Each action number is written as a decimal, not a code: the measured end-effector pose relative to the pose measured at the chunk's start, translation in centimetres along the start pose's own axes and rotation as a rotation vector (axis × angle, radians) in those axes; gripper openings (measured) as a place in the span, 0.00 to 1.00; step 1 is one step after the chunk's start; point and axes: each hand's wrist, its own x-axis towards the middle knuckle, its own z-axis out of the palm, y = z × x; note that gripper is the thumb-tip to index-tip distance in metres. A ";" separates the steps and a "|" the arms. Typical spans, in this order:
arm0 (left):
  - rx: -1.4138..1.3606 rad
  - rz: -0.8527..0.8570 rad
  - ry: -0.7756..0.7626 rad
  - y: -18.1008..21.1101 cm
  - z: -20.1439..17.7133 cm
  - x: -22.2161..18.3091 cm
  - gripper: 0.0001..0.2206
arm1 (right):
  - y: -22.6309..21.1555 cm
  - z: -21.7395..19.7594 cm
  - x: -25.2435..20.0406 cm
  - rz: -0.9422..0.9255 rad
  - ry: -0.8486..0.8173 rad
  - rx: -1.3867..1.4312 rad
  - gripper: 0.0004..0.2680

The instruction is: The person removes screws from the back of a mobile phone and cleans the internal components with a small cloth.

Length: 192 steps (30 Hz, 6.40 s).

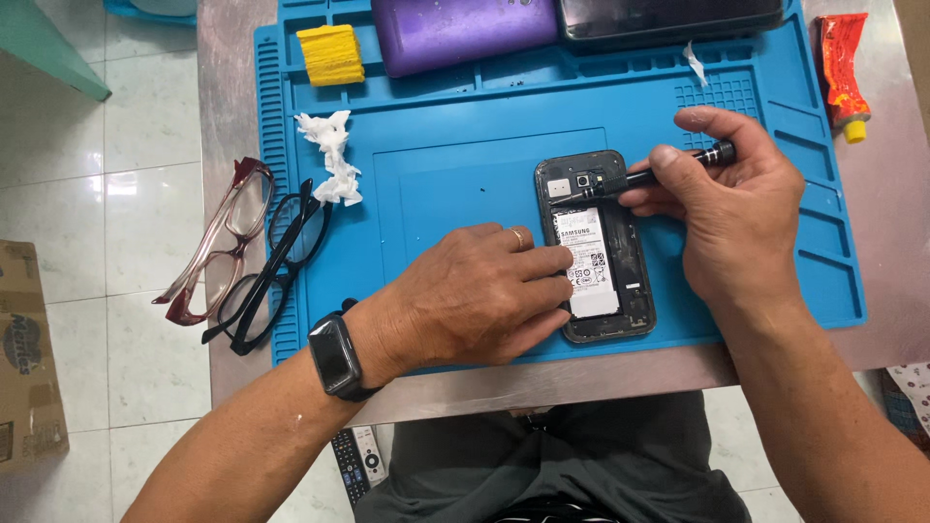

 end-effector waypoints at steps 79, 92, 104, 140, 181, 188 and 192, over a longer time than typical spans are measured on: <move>0.159 0.120 0.096 2.6 1.3 0.2 0.13 | -7.5 2.9 1.6 -1.080 -0.323 -1.268 0.17; 0.130 0.103 0.101 2.5 1.4 0.2 0.12 | -7.9 2.6 1.3 -0.966 -0.560 -1.057 0.20; 0.099 0.098 0.084 2.5 1.3 0.3 0.11 | -6.9 2.2 1.4 -1.045 -0.512 -1.115 0.18; 0.107 0.067 0.087 2.7 1.4 0.1 0.11 | -5.8 1.6 1.9 -1.085 -0.318 -1.259 0.14; -0.071 -0.040 0.245 -0.1 -1.5 -0.4 0.09 | -3.6 -0.4 -0.8 -0.624 -0.202 -0.329 0.17; 0.152 -0.284 0.312 -3.0 -1.2 -1.1 0.12 | 0.8 -6.6 -5.3 -0.439 -0.012 -0.262 0.15; 0.168 -0.308 0.266 -3.8 0.3 -1.1 0.09 | 2.6 -6.9 -7.9 -0.261 0.098 -0.046 0.15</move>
